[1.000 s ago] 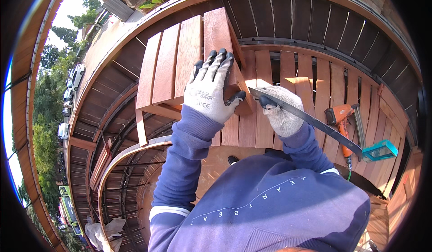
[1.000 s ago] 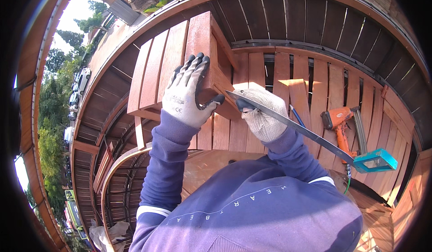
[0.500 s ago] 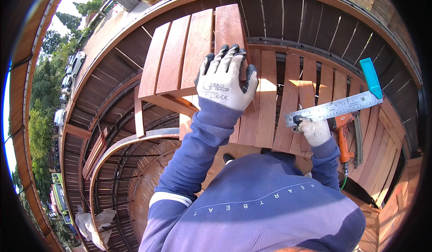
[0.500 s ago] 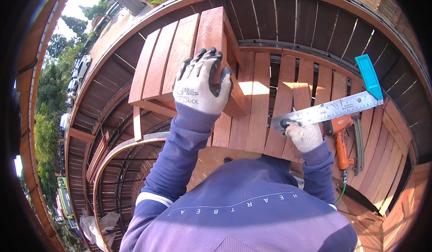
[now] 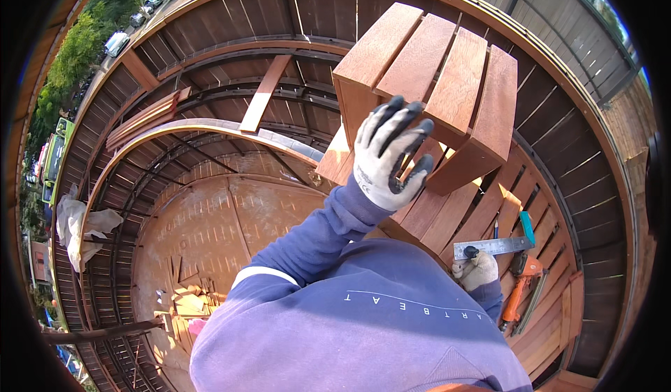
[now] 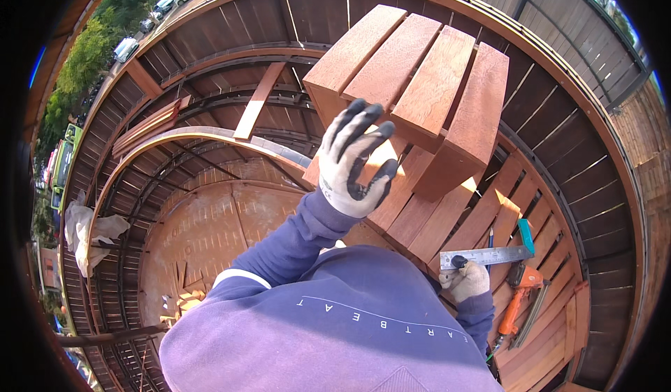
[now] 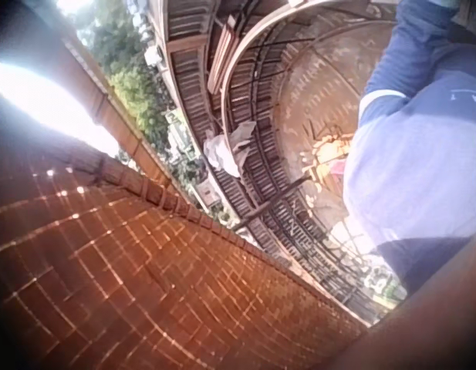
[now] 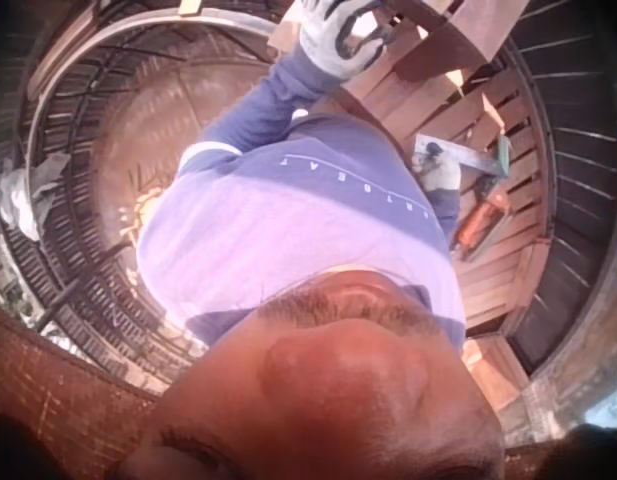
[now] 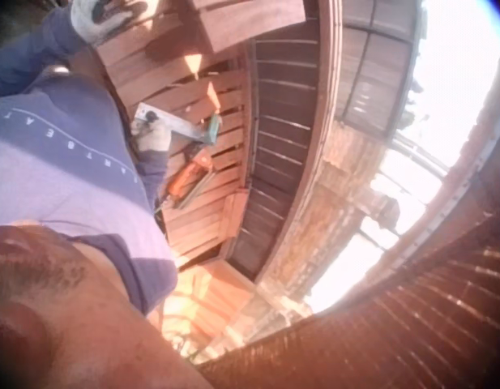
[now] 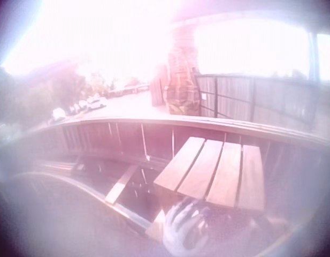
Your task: The person attaches wooden boards to a frame using a nail gun, handles a mobile phone, and then uses a combination square and a pencil to mark a line on a wooden surface.
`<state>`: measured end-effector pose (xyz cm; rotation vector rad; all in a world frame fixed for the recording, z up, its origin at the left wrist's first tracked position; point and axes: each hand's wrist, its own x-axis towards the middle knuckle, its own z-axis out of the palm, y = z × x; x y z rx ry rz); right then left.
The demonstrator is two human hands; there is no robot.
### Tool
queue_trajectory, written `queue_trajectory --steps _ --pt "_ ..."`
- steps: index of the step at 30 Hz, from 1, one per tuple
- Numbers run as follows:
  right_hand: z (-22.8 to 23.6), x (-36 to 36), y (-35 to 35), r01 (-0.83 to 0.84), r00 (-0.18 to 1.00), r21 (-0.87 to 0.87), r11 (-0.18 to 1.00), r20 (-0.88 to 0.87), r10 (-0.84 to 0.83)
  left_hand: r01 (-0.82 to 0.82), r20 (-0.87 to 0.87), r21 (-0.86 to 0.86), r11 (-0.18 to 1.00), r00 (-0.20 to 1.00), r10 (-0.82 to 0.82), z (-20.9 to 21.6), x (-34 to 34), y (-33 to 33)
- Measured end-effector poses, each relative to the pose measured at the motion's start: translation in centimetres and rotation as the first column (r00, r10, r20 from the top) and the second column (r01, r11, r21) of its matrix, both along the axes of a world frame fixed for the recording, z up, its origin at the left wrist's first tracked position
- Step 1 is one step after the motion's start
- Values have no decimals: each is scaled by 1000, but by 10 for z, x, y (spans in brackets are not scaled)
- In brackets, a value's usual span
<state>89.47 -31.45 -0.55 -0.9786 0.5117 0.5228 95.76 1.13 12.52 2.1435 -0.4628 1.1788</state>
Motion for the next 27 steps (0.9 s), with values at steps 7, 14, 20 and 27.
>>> queue_trajectory --steps 7,14,20,27 --pt "-26 -13 9 60 998 -10 998 23 -60 87 -250 -850 520 802 -542 -51 51 112" --pt "-21 -18 48 328 936 -188 926 -70 -346 207 -288 -880 427 481 -828 -83 99 139" --pt "-23 -24 71 481 834 -428 765 -47 -550 342 -453 -545 765 648 -612 -134 119 144" --pt "-7 -29 129 473 775 -700 535 41 -631 374 -562 -553 744 492 -665 -168 127 158"
